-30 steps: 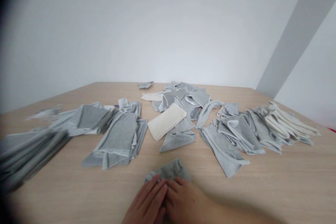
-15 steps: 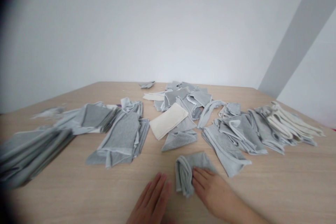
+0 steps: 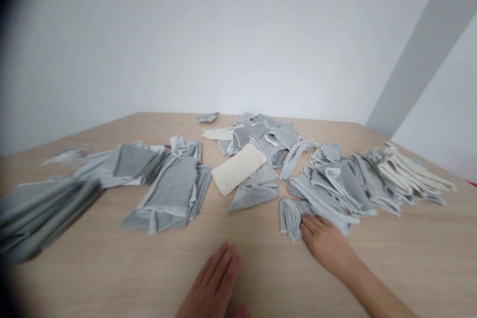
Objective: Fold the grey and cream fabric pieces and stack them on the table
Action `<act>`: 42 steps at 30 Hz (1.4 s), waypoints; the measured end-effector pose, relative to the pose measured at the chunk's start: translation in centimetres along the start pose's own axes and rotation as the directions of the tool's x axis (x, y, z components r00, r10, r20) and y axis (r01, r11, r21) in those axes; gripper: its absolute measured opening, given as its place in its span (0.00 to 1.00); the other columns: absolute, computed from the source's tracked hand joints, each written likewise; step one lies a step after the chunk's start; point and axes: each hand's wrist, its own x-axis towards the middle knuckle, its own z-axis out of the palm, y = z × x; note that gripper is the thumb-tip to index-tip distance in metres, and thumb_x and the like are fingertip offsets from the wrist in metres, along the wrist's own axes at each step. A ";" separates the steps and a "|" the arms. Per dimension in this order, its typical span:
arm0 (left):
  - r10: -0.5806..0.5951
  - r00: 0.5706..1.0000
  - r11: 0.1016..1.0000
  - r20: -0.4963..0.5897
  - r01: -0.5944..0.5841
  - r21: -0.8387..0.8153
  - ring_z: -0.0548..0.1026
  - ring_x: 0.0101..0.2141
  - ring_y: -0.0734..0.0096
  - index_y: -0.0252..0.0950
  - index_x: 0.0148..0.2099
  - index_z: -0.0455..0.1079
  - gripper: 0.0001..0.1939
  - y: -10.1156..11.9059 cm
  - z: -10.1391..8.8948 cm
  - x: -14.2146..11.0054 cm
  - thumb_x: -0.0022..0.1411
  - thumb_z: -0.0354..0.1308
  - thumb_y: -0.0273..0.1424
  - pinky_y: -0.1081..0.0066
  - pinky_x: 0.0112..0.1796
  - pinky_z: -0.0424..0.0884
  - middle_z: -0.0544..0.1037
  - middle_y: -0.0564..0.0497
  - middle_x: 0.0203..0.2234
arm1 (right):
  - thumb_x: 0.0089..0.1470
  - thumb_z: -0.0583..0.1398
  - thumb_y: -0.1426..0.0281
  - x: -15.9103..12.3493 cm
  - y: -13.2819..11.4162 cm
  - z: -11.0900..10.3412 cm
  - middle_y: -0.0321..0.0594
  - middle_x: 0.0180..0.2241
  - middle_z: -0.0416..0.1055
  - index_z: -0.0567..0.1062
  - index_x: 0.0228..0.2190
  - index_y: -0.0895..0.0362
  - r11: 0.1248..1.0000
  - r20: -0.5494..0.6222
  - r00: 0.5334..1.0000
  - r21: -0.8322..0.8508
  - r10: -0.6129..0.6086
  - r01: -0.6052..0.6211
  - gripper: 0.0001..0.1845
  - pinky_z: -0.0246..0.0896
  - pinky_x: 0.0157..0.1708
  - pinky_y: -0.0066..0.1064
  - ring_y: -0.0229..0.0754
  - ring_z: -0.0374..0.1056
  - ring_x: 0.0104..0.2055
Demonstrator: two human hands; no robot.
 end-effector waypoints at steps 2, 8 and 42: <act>-0.004 1.000 1.000 0.014 0.004 -0.006 0.66 0.57 0.52 0.28 0.64 0.56 0.42 0.0 0.0 0.0 0.55 0.58 0.50 0.61 0.50 0.70 0.69 0.40 0.58 | 0.57 0.53 0.77 0.5 -0.3 -0.7 0.51 0.44 0.76 0.77 0.37 0.61 0.999 0.023 0.999 -0.002 0.041 -0.041 0.13 0.68 0.48 0.42 0.49 0.73 0.46; -0.031 0.998 0.999 0.053 0.033 -0.043 0.65 0.58 0.53 0.29 0.65 0.54 0.44 0.2 -0.2 -0.2 0.55 0.59 0.49 0.60 0.51 0.69 0.68 0.42 0.59 | 0.57 0.58 0.61 1.7 -2.2 -4.2 0.57 0.52 0.71 0.75 0.47 0.64 0.999 0.046 0.998 0.027 0.044 -0.045 0.22 0.64 0.54 0.47 0.56 0.67 0.55; -0.073 0.972 0.957 0.226 0.131 -0.257 0.68 0.56 0.57 0.32 0.65 0.53 0.38 0.4 -1.2 -0.2 0.56 0.58 0.40 0.59 0.53 0.67 0.71 0.43 0.56 | 0.61 0.49 0.69 26.5 0.2 0.4 0.60 0.53 0.65 0.73 0.46 0.66 0.767 0.139 0.796 0.215 0.589 -0.605 0.19 0.49 0.56 0.44 0.57 0.54 0.59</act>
